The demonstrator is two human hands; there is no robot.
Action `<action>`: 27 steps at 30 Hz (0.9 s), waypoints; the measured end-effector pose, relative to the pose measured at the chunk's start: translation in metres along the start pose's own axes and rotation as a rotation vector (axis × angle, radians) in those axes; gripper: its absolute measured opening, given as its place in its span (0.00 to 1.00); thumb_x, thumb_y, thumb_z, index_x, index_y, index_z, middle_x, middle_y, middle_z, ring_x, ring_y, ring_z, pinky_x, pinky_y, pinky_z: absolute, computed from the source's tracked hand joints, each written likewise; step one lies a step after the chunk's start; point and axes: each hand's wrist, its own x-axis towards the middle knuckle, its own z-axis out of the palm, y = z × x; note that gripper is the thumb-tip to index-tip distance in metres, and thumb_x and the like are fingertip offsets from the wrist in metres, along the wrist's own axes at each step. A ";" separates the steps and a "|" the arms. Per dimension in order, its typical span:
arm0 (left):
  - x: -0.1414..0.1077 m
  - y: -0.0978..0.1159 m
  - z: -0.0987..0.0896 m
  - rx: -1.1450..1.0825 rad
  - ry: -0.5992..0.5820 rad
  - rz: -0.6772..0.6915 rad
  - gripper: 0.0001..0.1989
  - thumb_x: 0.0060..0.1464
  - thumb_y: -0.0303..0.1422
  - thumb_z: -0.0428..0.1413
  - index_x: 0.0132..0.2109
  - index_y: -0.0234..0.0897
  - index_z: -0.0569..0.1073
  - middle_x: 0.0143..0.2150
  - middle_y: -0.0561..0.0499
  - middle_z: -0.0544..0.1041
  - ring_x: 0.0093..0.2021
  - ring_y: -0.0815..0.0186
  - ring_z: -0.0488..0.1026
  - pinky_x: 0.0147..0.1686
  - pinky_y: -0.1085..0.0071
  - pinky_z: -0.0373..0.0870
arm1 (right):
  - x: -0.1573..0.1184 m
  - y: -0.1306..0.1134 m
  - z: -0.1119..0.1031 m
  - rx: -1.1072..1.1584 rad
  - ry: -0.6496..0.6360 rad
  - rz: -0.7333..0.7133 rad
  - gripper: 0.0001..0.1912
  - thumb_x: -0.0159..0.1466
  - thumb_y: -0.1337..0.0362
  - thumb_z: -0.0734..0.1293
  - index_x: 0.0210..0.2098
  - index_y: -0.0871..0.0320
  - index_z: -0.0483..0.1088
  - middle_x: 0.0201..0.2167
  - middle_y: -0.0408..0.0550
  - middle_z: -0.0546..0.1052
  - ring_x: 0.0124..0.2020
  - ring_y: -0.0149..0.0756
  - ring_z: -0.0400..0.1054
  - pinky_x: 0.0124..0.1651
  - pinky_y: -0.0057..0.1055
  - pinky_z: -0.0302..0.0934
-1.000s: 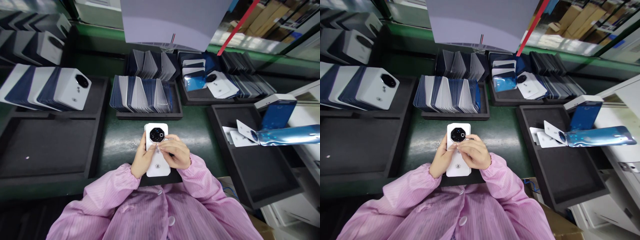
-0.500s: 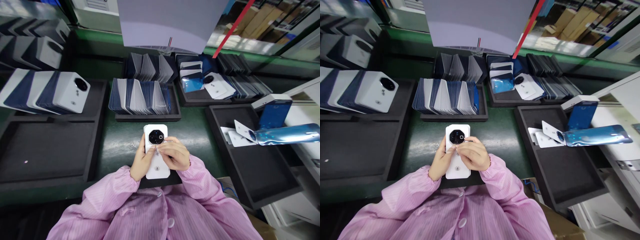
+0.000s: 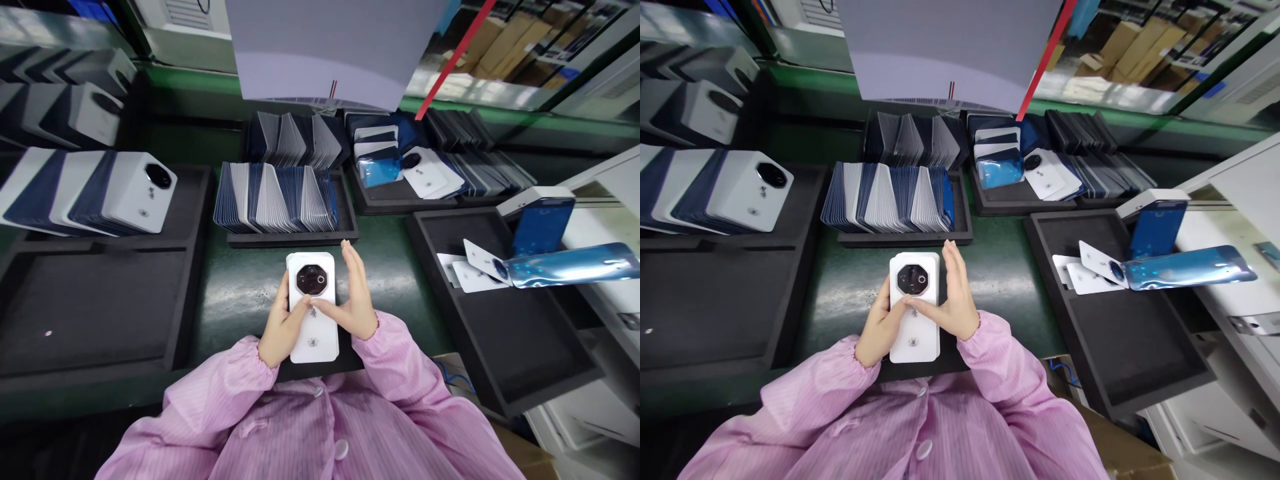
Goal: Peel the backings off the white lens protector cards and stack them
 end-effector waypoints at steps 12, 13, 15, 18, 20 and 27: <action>0.003 -0.005 0.000 -0.126 0.028 -0.103 0.32 0.54 0.39 0.58 0.64 0.43 0.59 0.58 0.45 0.73 0.52 0.57 0.74 0.48 0.64 0.72 | 0.008 0.031 -0.038 0.447 0.640 0.276 0.26 0.59 0.64 0.69 0.56 0.53 0.62 0.48 0.50 0.75 0.45 0.39 0.74 0.49 0.36 0.69; 0.003 -0.004 0.000 -0.148 0.032 -0.116 0.33 0.54 0.39 0.58 0.65 0.43 0.59 0.57 0.45 0.74 0.49 0.58 0.76 0.45 0.65 0.73 | 0.009 0.040 -0.046 0.457 0.686 0.333 0.25 0.59 0.63 0.69 0.55 0.53 0.62 0.45 0.49 0.76 0.43 0.38 0.74 0.47 0.37 0.70; 0.002 -0.002 0.000 -0.179 0.043 -0.119 0.33 0.53 0.38 0.58 0.65 0.43 0.58 0.56 0.45 0.74 0.47 0.60 0.77 0.42 0.66 0.74 | 0.007 0.057 -0.055 0.434 0.612 0.498 0.27 0.56 0.63 0.71 0.54 0.54 0.63 0.41 0.49 0.78 0.39 0.39 0.74 0.42 0.37 0.70; 0.002 0.000 0.000 -0.191 0.060 -0.096 0.34 0.52 0.37 0.59 0.64 0.41 0.58 0.57 0.44 0.73 0.48 0.61 0.76 0.43 0.68 0.74 | 0.001 0.072 -0.047 0.244 0.277 0.673 0.28 0.53 0.61 0.71 0.52 0.55 0.62 0.35 0.47 0.77 0.35 0.40 0.73 0.40 0.40 0.69; 0.001 0.000 0.000 -0.182 0.059 -0.081 0.34 0.52 0.37 0.59 0.64 0.40 0.59 0.58 0.43 0.73 0.48 0.61 0.76 0.43 0.68 0.74 | -0.002 0.072 -0.036 -0.016 0.054 0.681 0.26 0.51 0.60 0.72 0.48 0.57 0.64 0.33 0.47 0.76 0.36 0.43 0.72 0.43 0.45 0.67; 0.000 -0.002 0.001 -0.078 0.057 0.015 0.35 0.52 0.39 0.59 0.65 0.40 0.58 0.62 0.42 0.69 0.57 0.56 0.70 0.51 0.64 0.71 | 0.017 0.007 -0.029 -0.239 0.058 0.219 0.12 0.60 0.60 0.68 0.43 0.55 0.69 0.47 0.54 0.70 0.51 0.47 0.65 0.53 0.48 0.63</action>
